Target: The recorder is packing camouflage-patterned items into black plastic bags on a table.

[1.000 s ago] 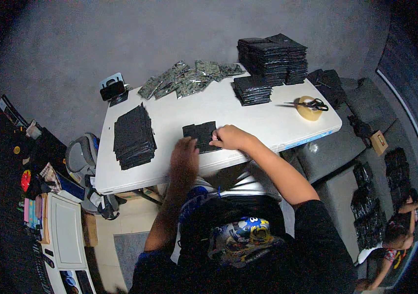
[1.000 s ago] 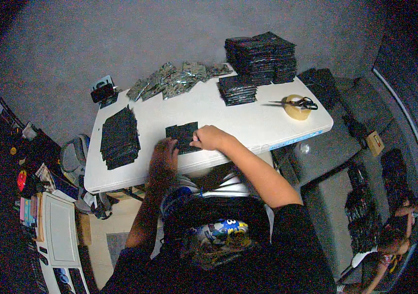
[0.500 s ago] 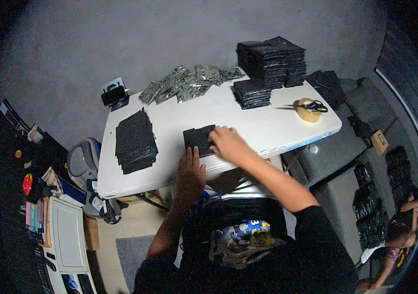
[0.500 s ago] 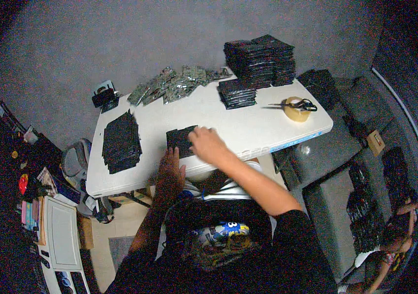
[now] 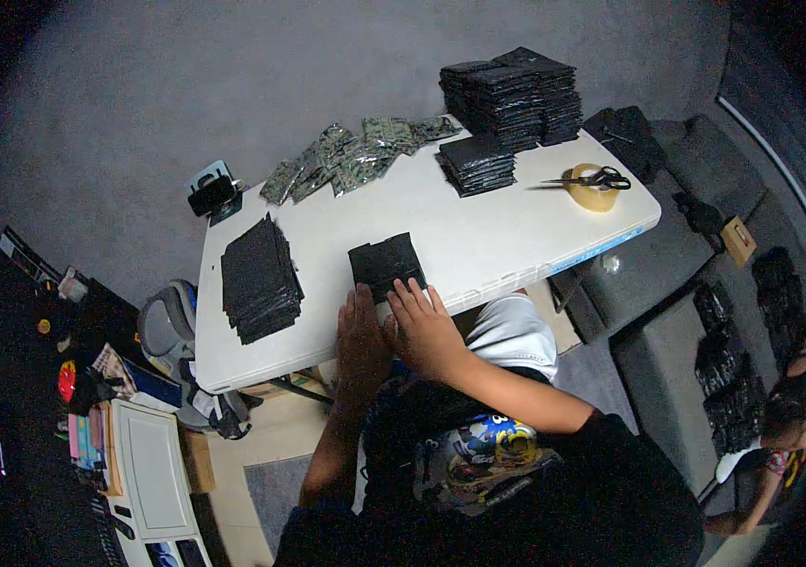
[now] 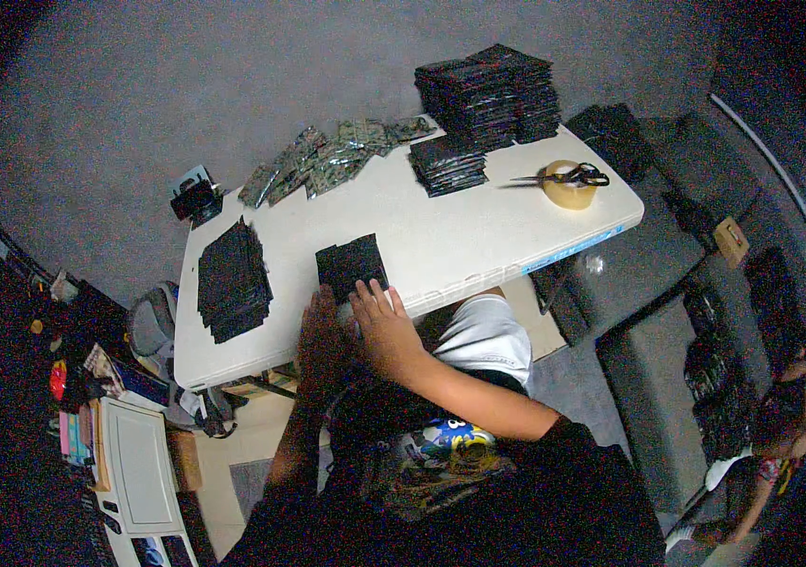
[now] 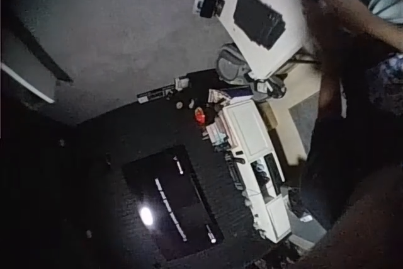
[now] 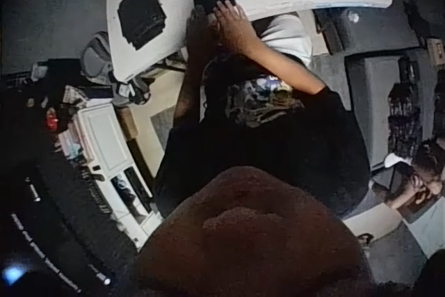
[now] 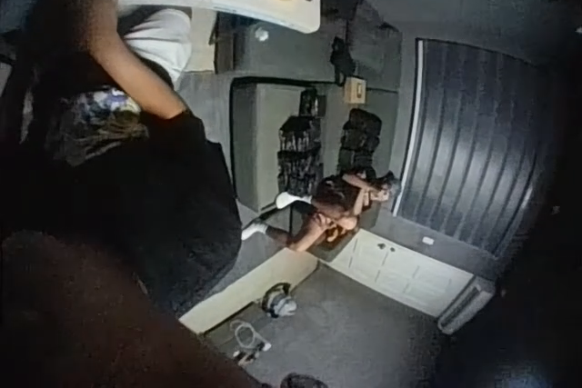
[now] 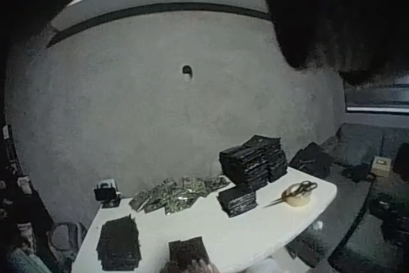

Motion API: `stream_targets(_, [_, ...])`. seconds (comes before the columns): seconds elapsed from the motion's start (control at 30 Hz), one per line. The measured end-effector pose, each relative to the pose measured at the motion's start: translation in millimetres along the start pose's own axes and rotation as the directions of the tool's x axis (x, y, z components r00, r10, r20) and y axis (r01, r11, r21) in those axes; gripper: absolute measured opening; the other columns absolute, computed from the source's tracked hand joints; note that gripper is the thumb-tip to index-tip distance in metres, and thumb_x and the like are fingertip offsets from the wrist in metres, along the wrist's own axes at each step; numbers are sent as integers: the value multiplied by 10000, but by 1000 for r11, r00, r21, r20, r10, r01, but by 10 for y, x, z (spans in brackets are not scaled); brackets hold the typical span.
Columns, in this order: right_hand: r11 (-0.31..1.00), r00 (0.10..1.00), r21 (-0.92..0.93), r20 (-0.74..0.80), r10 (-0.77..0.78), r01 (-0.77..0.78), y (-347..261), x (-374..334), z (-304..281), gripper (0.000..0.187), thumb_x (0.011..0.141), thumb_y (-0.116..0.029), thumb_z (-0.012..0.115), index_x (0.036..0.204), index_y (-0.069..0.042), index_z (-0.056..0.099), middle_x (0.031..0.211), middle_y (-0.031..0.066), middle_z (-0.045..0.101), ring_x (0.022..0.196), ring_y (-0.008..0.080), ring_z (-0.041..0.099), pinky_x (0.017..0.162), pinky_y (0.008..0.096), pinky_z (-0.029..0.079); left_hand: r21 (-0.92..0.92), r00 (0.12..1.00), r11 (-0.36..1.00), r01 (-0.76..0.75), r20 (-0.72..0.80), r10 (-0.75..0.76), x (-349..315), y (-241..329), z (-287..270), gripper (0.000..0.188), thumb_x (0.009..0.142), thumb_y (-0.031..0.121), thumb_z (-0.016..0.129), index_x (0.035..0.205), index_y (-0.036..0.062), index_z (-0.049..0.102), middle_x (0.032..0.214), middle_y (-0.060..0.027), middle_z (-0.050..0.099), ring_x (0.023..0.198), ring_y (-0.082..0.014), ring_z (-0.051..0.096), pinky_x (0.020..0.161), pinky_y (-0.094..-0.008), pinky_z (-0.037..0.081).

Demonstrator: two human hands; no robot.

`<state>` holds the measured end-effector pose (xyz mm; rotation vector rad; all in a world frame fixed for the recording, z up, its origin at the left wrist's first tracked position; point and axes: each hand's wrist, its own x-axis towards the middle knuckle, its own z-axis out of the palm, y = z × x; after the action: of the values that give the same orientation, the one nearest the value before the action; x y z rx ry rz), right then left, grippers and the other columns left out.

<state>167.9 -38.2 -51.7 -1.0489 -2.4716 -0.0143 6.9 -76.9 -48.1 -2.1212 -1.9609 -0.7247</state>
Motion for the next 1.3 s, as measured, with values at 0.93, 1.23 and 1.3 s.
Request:
stream_targets(0.93, [811,913,-422,-131,387,-405,-7,309,990,390,1104,-281,477,1369,-6,556,1262,150,605,1146,319,575,1046,451,444,88,956,960,-265,156,250,750,832,218,225,677,205,871,874,122,802,971,-65,683,1015,-256,662,896,-413,565])
stream_targets(1.23, [609,763,-463,-329,556,-644,-215,405,635,252,1073,-280,520,1098,-52,625,1023,111,633,954,275,616,970,461,469,-105,900,898,-428,-140,413,576,871,119,119,651,176,772,690,93,696,880,-46,668,939,-250,675,870,-399,550])
stream_targets(1.3, [355,657,-560,-550,516,-748,-408,462,106,255,1031,-277,573,905,-81,678,852,102,652,816,280,642,913,492,490,-320,912,855,-407,-91,400,587,900,-349,128,780,141,713,880,62,705,994,-112,662,1012,-304,663,912,-429,547])
